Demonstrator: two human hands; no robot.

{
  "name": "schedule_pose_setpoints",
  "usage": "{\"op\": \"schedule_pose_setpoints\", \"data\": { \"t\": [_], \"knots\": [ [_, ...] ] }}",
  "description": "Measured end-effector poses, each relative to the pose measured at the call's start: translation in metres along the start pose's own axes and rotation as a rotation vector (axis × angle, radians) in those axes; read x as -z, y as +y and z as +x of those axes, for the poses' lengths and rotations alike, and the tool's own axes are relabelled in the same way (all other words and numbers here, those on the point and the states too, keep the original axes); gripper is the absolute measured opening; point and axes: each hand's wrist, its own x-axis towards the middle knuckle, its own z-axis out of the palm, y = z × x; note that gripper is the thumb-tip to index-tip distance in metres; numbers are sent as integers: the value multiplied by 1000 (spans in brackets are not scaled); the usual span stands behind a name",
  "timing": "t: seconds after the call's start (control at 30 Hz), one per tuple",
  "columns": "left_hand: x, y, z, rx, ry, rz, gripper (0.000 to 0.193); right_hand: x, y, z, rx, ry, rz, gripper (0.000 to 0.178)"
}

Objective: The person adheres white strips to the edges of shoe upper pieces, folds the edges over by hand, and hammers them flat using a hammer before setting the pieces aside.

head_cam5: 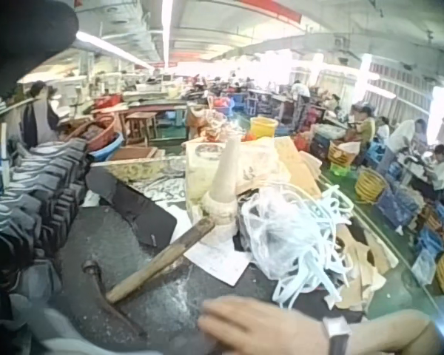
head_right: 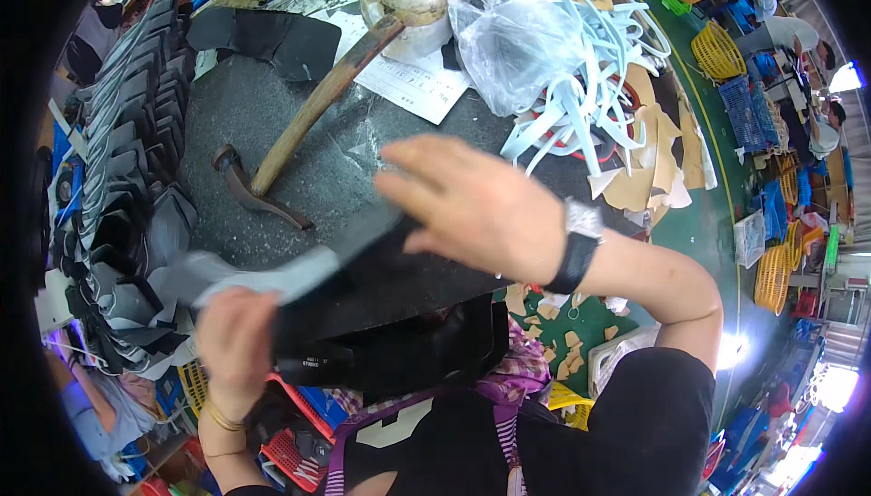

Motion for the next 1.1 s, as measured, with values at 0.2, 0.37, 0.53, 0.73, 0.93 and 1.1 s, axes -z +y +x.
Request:
{"op": "schedule_pose_setpoints", "data": {
  "t": [0.2,0.37,0.53,0.73,0.93,1.1],
  "knots": [
    [-17,30,36,-141,-5,185,34,63,26,-5,-242,238,-61,20],
    [-40,26,33,7,-148,-122,34,63,28,-51,-187,-335,-51,12],
    [-24,41,78,-176,-57,-151,29,35,40,-80,-248,-349,16,17],
    [-25,53,27,-415,-314,-291,28,76,29,-50,-808,-123,952,19],
    [-17,-8,-12,33,-181,506,46,63,-17,16,-560,-422,1241,17],
    [-55,23,-44,152,-30,132,48,-1,-50,72,-762,-777,1295,22]
  ]
}}
